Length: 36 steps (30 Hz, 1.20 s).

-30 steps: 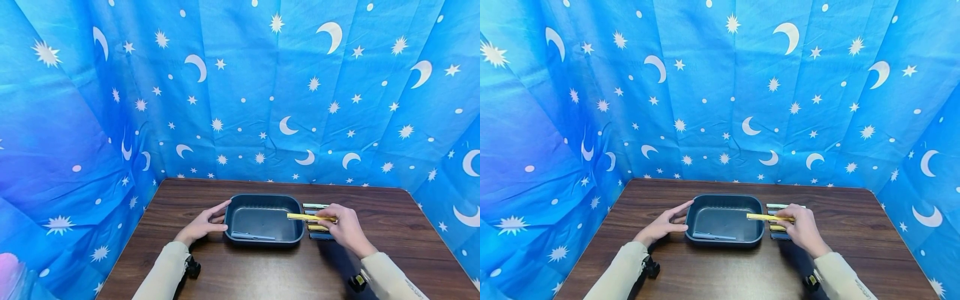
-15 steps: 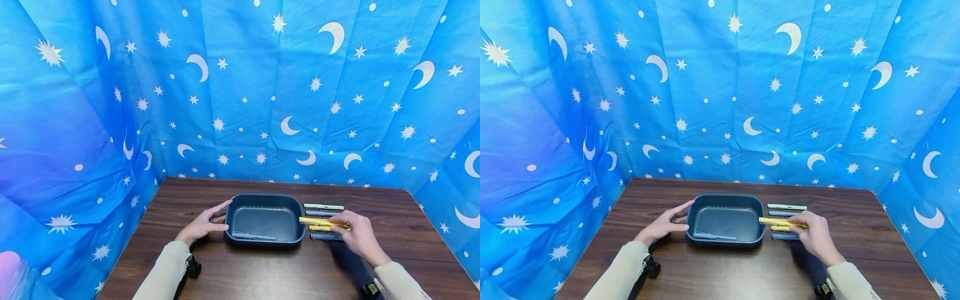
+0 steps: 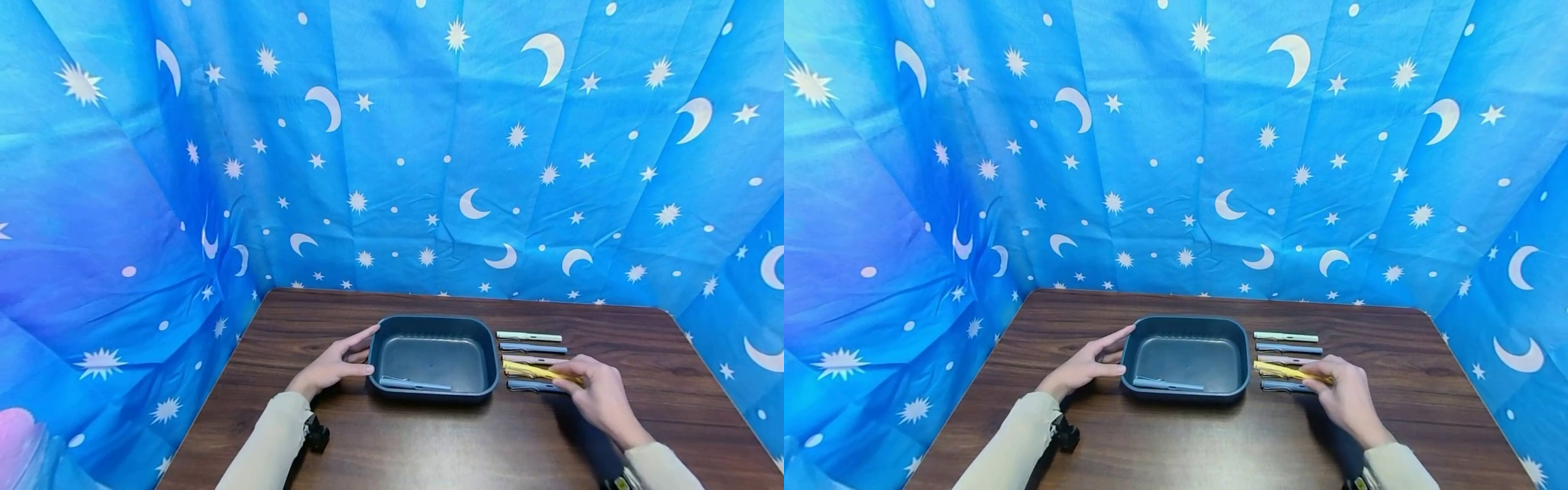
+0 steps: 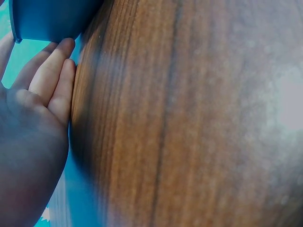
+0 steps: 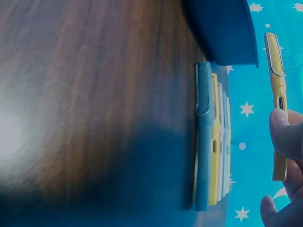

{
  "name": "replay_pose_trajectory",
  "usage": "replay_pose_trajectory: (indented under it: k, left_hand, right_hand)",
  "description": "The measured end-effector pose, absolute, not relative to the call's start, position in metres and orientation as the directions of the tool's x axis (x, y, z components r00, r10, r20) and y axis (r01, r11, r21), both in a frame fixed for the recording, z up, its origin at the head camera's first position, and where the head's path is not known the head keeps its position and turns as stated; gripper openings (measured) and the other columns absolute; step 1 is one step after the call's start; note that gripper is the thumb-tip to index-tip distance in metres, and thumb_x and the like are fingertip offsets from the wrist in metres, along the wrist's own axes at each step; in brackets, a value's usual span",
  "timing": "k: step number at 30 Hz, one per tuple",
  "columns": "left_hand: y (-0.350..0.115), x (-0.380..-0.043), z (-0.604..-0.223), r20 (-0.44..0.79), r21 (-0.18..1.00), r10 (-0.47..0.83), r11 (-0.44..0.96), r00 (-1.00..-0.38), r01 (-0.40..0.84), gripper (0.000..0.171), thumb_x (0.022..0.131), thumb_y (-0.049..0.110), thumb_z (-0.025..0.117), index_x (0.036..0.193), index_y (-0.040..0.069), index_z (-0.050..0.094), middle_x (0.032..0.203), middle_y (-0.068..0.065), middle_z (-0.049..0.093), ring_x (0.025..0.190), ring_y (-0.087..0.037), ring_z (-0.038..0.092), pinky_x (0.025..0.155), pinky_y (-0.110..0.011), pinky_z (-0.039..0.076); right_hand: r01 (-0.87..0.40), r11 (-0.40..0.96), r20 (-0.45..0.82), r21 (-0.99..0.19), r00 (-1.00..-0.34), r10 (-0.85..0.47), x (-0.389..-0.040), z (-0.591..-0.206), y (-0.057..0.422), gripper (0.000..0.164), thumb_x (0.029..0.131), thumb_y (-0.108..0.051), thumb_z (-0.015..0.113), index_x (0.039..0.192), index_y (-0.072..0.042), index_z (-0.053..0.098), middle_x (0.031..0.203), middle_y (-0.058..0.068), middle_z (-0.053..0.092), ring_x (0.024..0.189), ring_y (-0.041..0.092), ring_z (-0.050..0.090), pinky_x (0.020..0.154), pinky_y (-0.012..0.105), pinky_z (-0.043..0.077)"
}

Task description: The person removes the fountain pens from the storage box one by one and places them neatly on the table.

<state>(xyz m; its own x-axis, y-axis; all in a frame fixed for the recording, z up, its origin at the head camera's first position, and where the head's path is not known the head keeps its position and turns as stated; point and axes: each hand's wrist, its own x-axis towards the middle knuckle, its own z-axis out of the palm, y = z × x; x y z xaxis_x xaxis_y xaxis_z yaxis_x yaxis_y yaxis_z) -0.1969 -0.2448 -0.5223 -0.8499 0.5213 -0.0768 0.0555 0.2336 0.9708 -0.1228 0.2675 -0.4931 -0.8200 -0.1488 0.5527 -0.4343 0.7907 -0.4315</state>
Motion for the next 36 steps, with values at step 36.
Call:
replay_pose_trajectory:
  k: [36]
  left_hand:
    - [-0.245,-0.197,-0.524,-0.056,0.968,0.528,0.236,-0.847,0.083,0.078,0.102,0.013,0.070,0.167,0.031,0.031,0.172,-0.008,0.028,0.151,-0.039,0.042,0.121,-0.060,0.034]
  right_hand:
    - [-0.447,0.807,0.539,-0.385,-0.819,-0.197,-0.111,-0.534,0.287,0.036,0.062,0.003,0.097,0.080,-0.024,0.082,0.079,-0.019,0.069,0.075,0.003,0.066,0.067,0.024,0.054]
